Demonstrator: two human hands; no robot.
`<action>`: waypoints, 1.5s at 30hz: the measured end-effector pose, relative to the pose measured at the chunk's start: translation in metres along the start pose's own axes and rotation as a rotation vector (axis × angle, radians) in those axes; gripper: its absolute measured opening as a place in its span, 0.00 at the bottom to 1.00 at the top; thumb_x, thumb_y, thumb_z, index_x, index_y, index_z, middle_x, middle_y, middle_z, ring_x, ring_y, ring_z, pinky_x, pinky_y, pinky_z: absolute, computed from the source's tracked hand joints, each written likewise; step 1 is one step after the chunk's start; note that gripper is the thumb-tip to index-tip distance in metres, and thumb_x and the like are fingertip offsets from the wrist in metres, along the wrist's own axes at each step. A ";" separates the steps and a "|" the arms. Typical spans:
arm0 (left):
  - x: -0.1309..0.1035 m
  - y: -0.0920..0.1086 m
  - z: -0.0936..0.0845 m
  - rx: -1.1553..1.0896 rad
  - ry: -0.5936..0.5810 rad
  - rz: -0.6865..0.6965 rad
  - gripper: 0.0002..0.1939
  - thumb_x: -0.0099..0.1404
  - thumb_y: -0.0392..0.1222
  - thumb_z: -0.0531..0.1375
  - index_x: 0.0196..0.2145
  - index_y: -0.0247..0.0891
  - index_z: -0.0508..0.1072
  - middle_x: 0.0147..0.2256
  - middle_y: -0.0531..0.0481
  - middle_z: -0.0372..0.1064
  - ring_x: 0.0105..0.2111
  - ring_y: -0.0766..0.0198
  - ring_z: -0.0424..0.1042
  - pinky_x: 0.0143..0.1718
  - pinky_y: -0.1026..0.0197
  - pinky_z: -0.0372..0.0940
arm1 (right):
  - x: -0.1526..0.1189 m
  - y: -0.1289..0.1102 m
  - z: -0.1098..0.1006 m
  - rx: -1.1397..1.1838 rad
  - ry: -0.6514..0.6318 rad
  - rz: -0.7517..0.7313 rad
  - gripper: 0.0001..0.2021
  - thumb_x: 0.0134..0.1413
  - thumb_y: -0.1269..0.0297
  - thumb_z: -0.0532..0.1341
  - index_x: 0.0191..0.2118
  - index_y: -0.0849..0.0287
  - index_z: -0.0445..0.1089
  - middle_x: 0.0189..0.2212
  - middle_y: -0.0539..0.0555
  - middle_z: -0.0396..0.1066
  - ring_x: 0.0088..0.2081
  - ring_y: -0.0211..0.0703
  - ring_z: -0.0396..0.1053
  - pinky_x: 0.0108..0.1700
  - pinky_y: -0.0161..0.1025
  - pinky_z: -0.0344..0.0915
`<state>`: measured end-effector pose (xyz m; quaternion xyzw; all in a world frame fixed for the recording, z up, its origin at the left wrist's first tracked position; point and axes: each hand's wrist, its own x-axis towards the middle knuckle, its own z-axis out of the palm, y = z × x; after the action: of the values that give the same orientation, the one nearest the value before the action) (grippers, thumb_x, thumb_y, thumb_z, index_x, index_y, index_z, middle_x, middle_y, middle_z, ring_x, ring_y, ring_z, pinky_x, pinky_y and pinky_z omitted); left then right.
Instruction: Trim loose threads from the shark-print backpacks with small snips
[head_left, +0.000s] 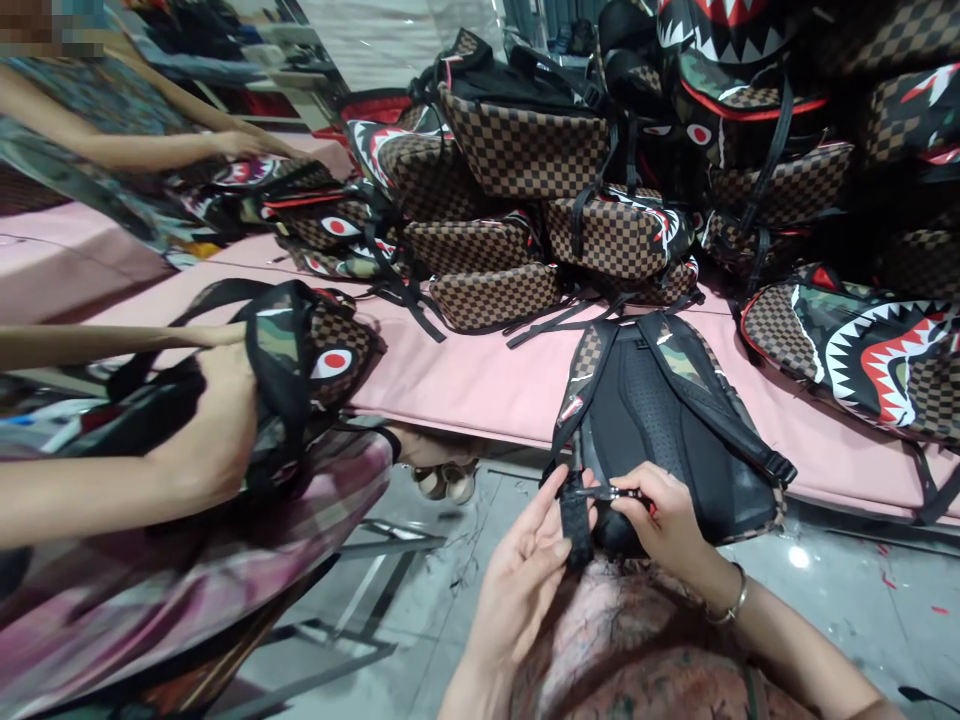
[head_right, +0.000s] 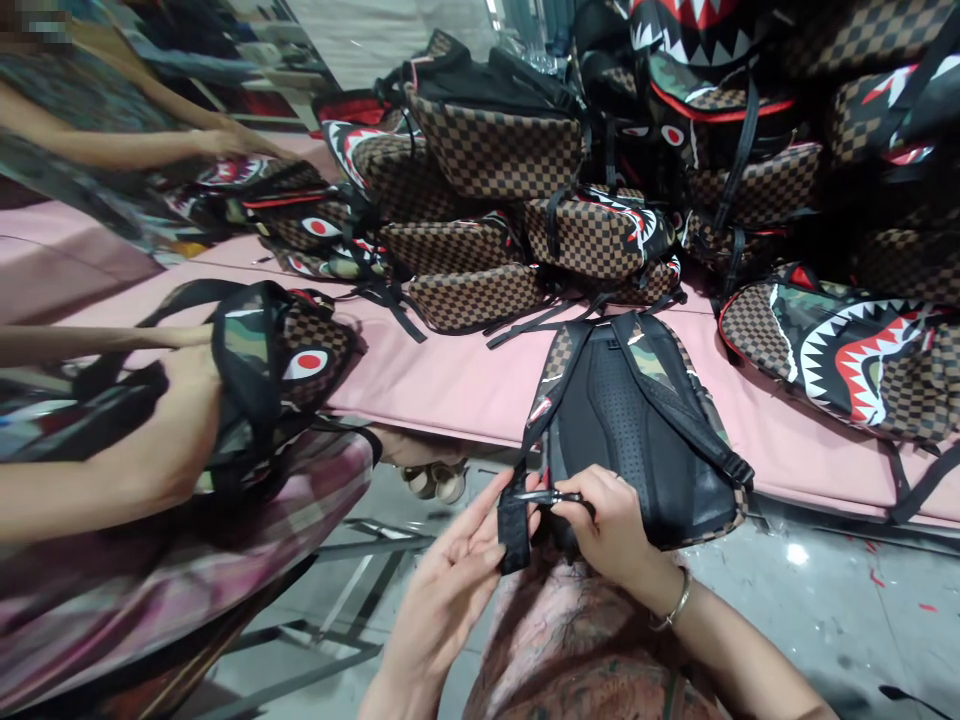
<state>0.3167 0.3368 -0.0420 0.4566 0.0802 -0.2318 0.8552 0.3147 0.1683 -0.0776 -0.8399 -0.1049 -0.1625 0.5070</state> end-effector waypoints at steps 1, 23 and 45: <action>0.001 0.002 -0.002 -0.013 -0.019 0.015 0.34 0.47 0.35 0.65 0.53 0.40 0.64 0.55 0.41 0.58 0.55 0.49 0.58 0.53 0.53 0.59 | -0.001 0.002 0.000 0.046 0.028 0.025 0.07 0.58 0.64 0.53 0.34 0.59 0.68 0.29 0.52 0.67 0.31 0.39 0.64 0.34 0.34 0.59; 0.018 -0.017 -0.003 0.286 0.304 -0.029 0.16 0.46 0.49 0.66 0.22 0.31 0.70 0.16 0.49 0.68 0.16 0.69 0.66 0.18 0.69 0.61 | -0.002 0.003 0.000 0.127 0.145 0.030 0.10 0.57 0.60 0.55 0.41 0.58 0.66 0.31 0.53 0.66 0.31 0.40 0.63 0.31 0.35 0.61; 0.013 -0.020 -0.011 0.407 0.211 0.010 0.16 0.50 0.51 0.63 0.26 0.33 0.70 0.16 0.53 0.65 0.16 0.70 0.62 0.20 0.68 0.59 | 0.002 0.009 0.000 -0.178 -0.081 -0.091 0.12 0.61 0.61 0.52 0.34 0.59 0.70 0.28 0.53 0.67 0.31 0.41 0.63 0.35 0.36 0.57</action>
<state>0.3199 0.3325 -0.0675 0.6419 0.1184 -0.1901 0.7334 0.3193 0.1646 -0.0841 -0.8819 -0.1487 -0.1599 0.4177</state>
